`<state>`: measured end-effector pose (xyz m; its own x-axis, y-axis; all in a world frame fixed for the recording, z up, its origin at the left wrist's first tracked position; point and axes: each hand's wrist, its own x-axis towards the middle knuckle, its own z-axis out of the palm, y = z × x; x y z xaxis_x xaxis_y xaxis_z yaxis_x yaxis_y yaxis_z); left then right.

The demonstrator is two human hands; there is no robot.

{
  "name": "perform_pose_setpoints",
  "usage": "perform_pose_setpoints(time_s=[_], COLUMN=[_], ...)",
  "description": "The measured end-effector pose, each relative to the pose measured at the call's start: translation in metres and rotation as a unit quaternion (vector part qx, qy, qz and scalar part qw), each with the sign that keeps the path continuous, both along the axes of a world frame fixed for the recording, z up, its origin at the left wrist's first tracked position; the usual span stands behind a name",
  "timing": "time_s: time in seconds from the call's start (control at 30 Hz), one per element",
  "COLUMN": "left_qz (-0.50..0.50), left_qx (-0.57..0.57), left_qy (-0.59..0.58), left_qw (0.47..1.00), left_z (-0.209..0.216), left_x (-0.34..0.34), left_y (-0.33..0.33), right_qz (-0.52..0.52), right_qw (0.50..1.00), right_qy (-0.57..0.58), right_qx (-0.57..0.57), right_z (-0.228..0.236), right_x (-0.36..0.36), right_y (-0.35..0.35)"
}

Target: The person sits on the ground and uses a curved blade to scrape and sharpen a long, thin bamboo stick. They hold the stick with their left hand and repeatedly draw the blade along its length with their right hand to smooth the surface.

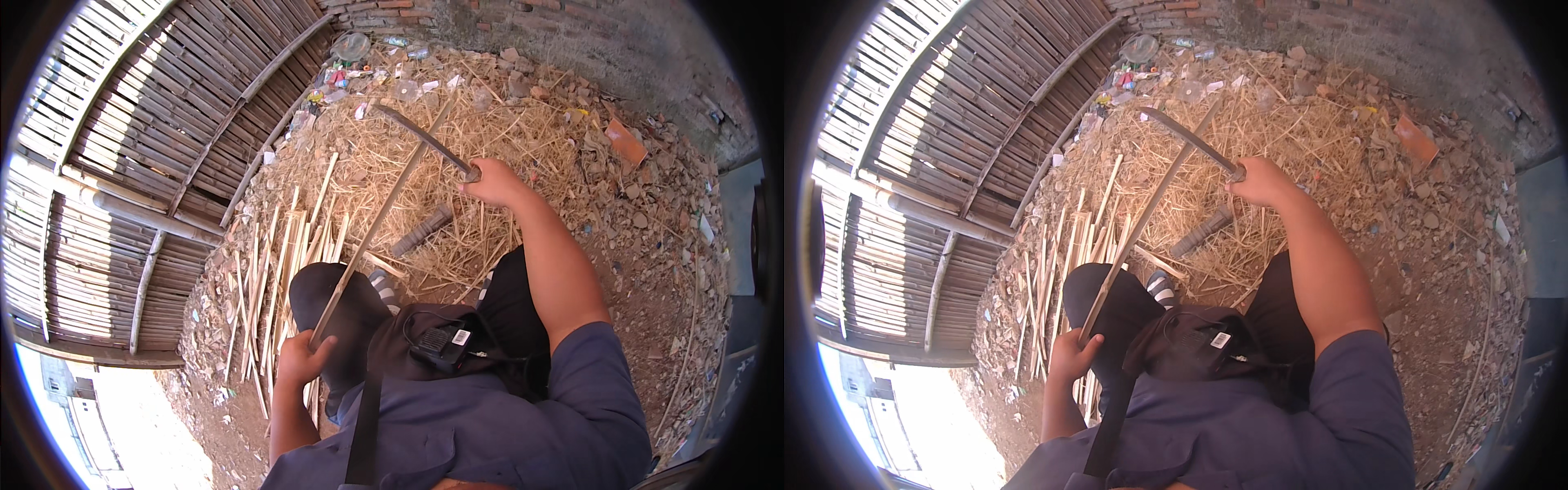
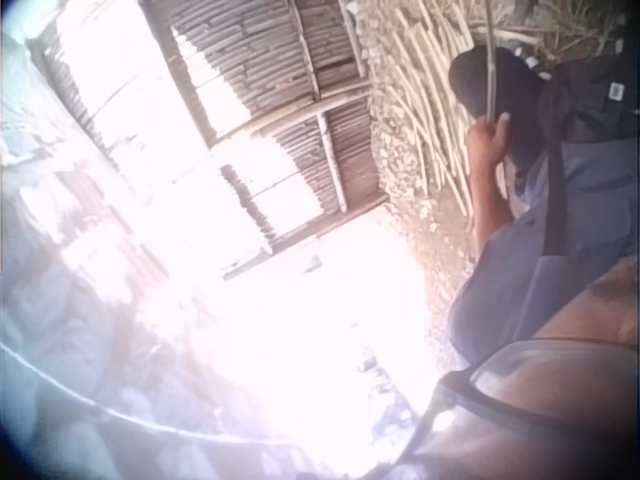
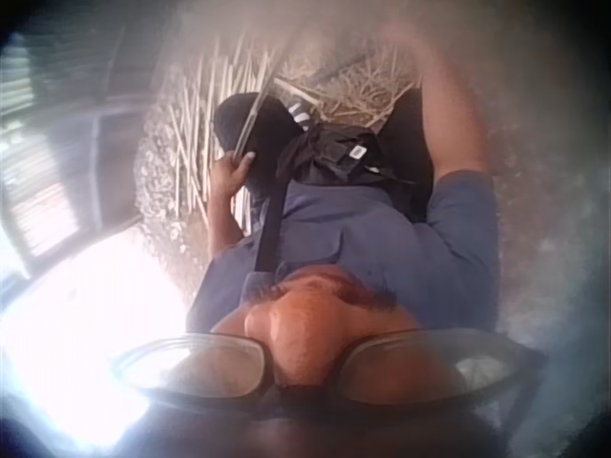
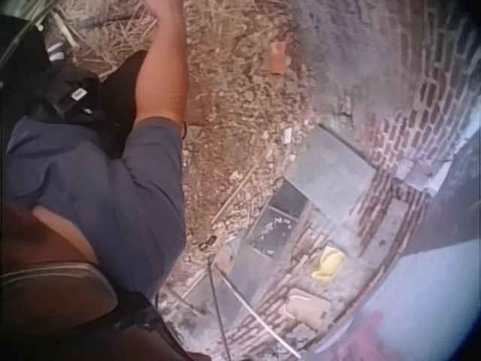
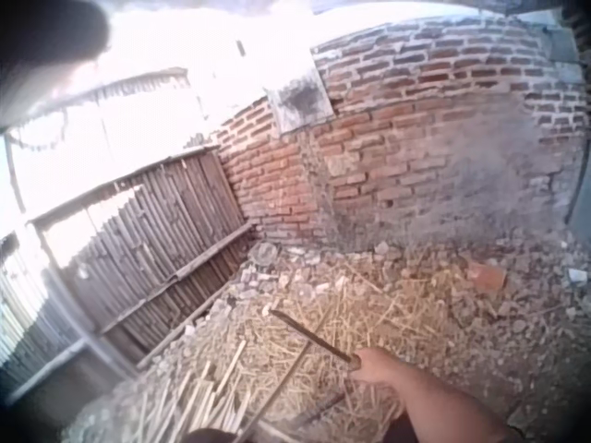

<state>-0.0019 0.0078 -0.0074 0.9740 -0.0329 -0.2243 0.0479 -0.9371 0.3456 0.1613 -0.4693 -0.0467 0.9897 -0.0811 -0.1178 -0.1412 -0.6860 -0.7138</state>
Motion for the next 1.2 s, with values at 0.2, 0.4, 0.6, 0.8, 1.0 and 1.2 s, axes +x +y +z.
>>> perform_pose_setpoints(time_s=[0.2,0.4,0.6,0.8,1.0,1.2], left_qz=[0.002,0.015,-0.001,0.006,0.014,-0.006], left_qx=[-0.022,-0.029,-0.013,-0.015,-0.02,-0.011], left_qy=[0.012,0.024,-0.012,-0.002,-0.008,-0.013], left_qw=[1.0,0.999,1.0,1.0,1.0,1.0], left_z=[0.007,0.002,0.002,0.005,0.001,0.001], left_x=[0.003,0.001,-0.002,-0.001,-0.003,-0.001], left_y=[-0.005,0.001,-0.004,-0.005,-0.001,-0.004], right_qz=[0.239,0.262,0.015,0.236,0.306,0.024], right_qw=[0.969,0.962,0.999,0.97,0.95,1.0], right_qy=[0.015,0.022,-0.007,0.011,0.037,0.0], right_qx=[-0.065,-0.07,0.036,-0.054,-0.057,0.017], right_z=[-0.002,0.001,0.007,0.002,0.009,-0.011], right_x=[-0.019,-0.012,-0.005,-0.022,-0.016,0.001], right_y=[0.042,0.042,0.008,0.048,0.053,0.001])
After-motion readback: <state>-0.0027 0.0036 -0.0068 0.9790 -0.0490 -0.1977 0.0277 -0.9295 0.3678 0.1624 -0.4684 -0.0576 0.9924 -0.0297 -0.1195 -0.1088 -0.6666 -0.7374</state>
